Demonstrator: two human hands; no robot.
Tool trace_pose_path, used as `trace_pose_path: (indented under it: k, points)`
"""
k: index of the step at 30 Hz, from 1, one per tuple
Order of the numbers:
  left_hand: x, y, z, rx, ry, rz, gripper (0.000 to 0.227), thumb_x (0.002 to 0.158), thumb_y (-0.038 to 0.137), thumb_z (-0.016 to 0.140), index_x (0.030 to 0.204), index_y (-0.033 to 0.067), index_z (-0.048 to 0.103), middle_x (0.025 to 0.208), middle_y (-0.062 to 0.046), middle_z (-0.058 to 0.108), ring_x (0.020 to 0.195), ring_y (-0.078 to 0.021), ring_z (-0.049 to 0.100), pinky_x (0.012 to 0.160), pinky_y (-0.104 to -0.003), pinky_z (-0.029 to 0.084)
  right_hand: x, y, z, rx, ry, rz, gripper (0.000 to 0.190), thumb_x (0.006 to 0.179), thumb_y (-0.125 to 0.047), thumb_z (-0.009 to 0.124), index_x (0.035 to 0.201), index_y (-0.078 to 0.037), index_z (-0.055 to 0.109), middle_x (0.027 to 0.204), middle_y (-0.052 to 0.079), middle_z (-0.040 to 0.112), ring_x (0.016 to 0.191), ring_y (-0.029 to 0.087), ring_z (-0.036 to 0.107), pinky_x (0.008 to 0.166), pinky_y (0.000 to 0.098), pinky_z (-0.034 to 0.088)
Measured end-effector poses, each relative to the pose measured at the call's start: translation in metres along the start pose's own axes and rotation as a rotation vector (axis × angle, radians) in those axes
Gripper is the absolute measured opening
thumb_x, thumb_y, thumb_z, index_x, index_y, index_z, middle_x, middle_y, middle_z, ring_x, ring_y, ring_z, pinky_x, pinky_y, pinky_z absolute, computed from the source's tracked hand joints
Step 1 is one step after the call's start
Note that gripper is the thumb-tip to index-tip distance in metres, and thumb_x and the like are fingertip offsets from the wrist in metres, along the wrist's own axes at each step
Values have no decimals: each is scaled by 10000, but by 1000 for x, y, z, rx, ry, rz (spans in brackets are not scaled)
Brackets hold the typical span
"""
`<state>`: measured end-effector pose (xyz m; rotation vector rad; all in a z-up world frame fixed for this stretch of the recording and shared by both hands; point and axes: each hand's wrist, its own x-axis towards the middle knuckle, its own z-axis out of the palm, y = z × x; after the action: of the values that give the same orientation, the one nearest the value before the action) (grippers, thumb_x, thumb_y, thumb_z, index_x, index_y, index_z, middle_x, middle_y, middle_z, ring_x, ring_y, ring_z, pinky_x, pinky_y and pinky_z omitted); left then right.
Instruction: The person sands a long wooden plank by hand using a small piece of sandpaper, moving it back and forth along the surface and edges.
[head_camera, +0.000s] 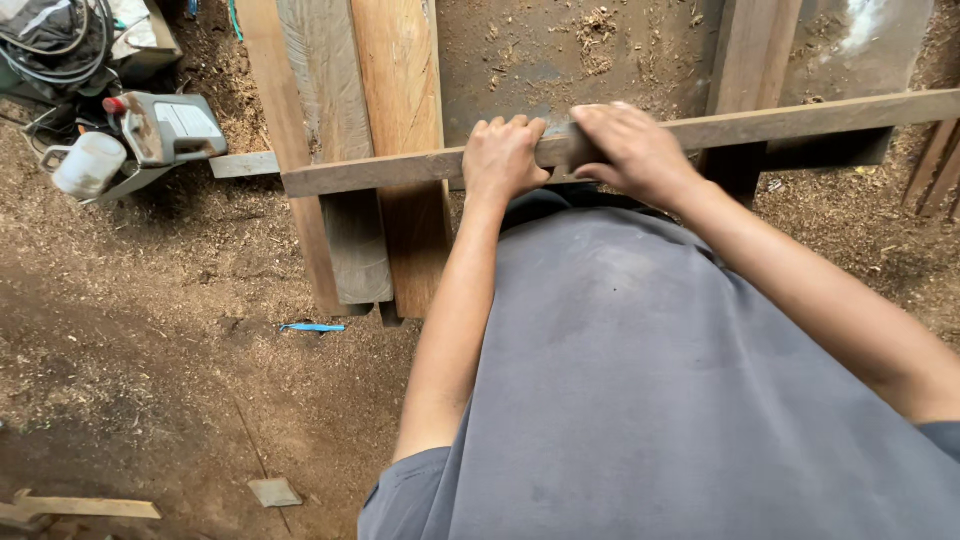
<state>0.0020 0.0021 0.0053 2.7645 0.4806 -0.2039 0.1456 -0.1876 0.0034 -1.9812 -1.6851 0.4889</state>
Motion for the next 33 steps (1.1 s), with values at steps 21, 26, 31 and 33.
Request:
trace_pose_path:
  k: [21, 26, 31, 33]
  points:
    - [-4, 3, 1, 27, 24, 2, 339, 609, 291, 832, 891, 161, 695, 897, -57, 719, 874, -282, 696, 744, -428, 520, 12, -4, 0, 85, -22, -83, 766, 836, -290, 814, 1475, 1, 508, 1450, 194, 594, 1358, 375, 555, 1190, 497, 397]
    - [-4, 2, 1, 19, 9, -9, 371, 574, 298, 849, 885, 166, 694, 889, -50, 718, 877, -278, 696, 745, -429, 518, -10, 11, -31, 93, -17, -35, 762, 833, -316, 814, 1471, -17, 527, 1487, 185, 573, 1402, 344, 530, 1225, 485, 378]
    - [-4, 1, 3, 31, 9, 7, 386, 576, 307, 867, 883, 156, 689, 893, -51, 716, 877, -283, 694, 746, -429, 521, -32, 11, -43, 31, 17, 28, 605, 935, -315, 776, 1440, -35, 594, 1481, 152, 618, 1407, 285, 566, 1263, 467, 394]
    - [-4, 1, 3, 24, 3, -1, 385, 572, 307, 864, 881, 156, 691, 894, -51, 716, 879, -280, 695, 749, -429, 522, -36, 8, -39, 10, 33, 57, 526, 983, -313, 761, 1419, -51, 627, 1461, 130, 650, 1391, 264, 598, 1267, 458, 412]
